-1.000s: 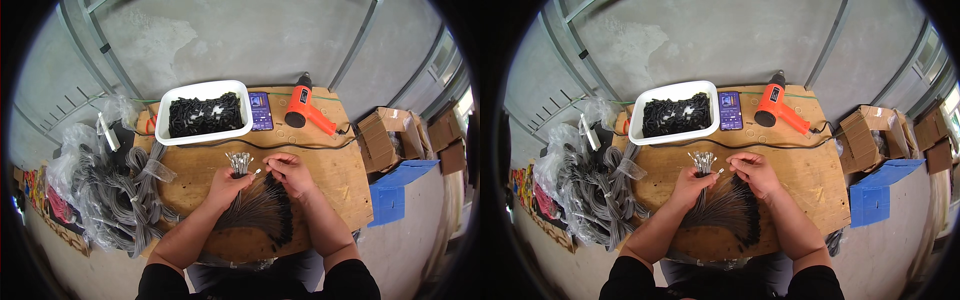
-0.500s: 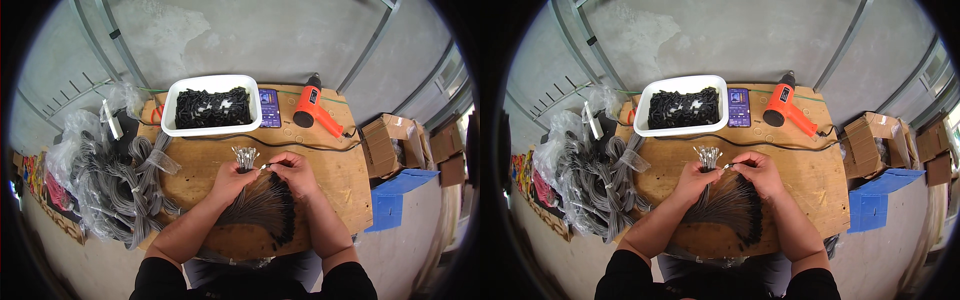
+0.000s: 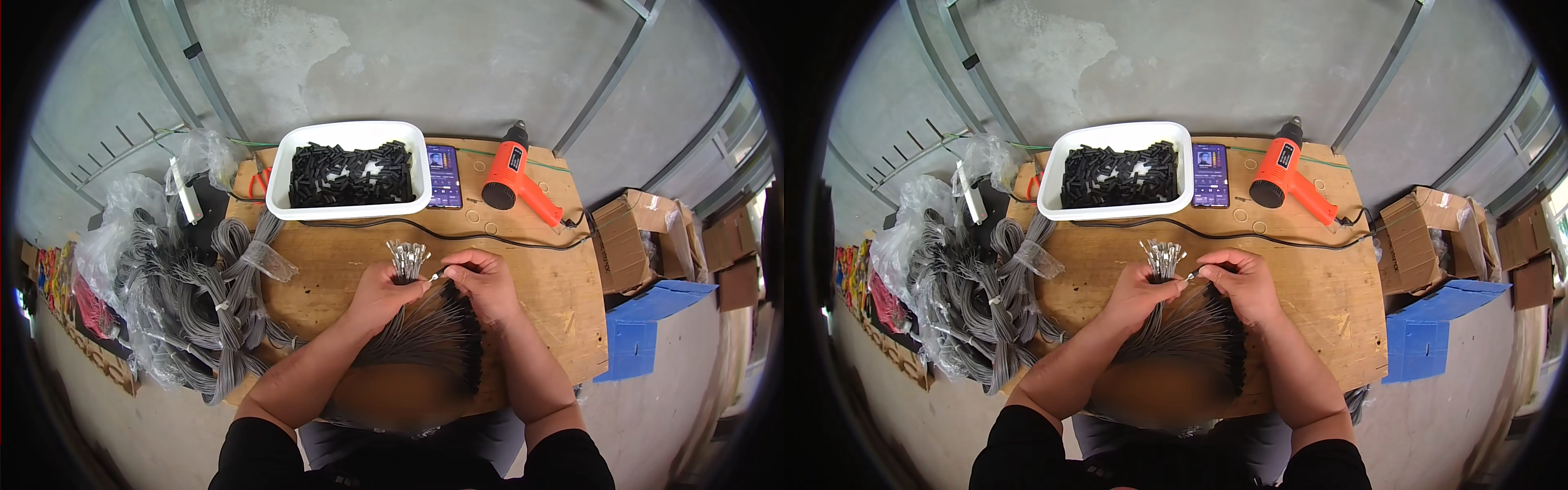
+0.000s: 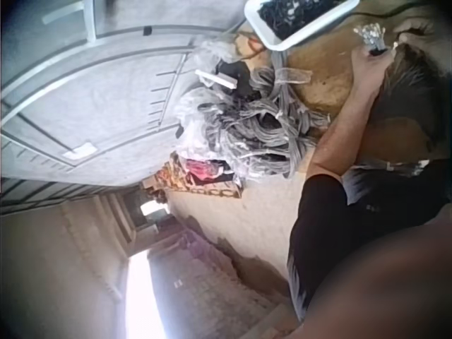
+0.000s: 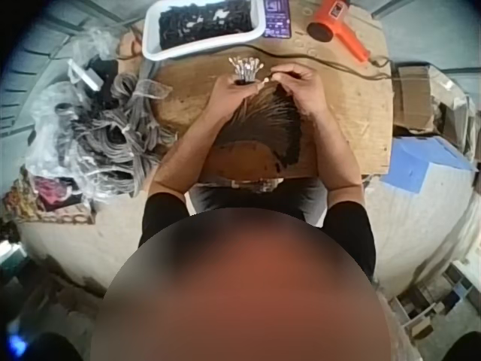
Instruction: Manually sliding heat shrink tubing onto wire terminals at a workbench.
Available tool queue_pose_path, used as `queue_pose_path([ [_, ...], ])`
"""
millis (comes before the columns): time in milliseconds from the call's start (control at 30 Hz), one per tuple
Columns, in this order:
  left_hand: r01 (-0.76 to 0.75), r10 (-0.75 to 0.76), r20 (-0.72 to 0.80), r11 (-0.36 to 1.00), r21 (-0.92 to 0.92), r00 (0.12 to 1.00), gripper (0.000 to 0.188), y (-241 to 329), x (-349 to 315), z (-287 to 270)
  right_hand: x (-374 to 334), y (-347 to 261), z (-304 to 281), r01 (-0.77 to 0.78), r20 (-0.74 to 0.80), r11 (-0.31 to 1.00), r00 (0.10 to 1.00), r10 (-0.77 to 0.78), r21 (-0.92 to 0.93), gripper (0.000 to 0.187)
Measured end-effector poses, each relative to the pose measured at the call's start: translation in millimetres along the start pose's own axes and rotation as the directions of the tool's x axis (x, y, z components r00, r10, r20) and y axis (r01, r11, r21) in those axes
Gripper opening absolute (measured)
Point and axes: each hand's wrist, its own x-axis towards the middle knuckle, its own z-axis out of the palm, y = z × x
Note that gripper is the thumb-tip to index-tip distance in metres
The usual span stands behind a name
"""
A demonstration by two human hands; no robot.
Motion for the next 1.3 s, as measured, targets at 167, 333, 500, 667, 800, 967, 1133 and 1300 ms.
queue_pose_path([
  [167, -0.013, 0.013, 0.005, 0.999, 0.045, 1.0, 0.008, -4, 1, -1, 1, 1, 0, 0.001, 0.013, 1.0, 1.0, -0.001, 0.006, 0.013],
  [333, -0.027, 0.027, 0.006, 0.998, 0.048, 1.0, 0.01, -4, 1, 0, 1, 3, -2, 0.013, 0.027, 0.999, 1.0, -0.012, -0.037, 0.013],
  [500, 0.002, -0.001, 0.045, 1.0, -0.015, 0.999, 0.011, -5, 2, -1, 0, -1, -2, 0.018, 0.023, 0.999, 1.0, -0.017, -0.037, 0.013],
  [667, 0.0, 0.001, 0.022, 0.999, -0.033, 1.0, 0.011, -7, 3, -3, 1, -3, -4, 0.01, -0.037, 1.0, 0.999, -0.01, -0.002, 0.01],
  [800, -0.01, 0.011, 0.02, 1.0, -0.018, 1.0, 0.012, -7, 3, -3, 5, -1, -10, -0.067, 0.049, 0.983, 0.997, 0.059, 0.169, 0.013],
  [967, -0.004, 0.005, 0.022, 0.999, -0.034, 1.0, 0.011, -4, 2, -1, 6, -2, -16, -0.23, 0.168, 0.91, 0.969, 0.181, 0.346, 0.017],
  [1133, -0.01, 0.011, 0.037, 0.999, -0.038, 0.999, 0.011, -9, 2, -1, 5, -2, -15, -0.253, 0.204, 0.909, 0.96, 0.193, 0.331, 0.015],
  [1300, -0.003, 0.003, 0.021, 1.0, -0.011, 1.0, 0.011, -5, 1, -1, 5, 0, -14, -0.267, 0.212, 0.914, 0.955, 0.208, 0.307, 0.014],
])
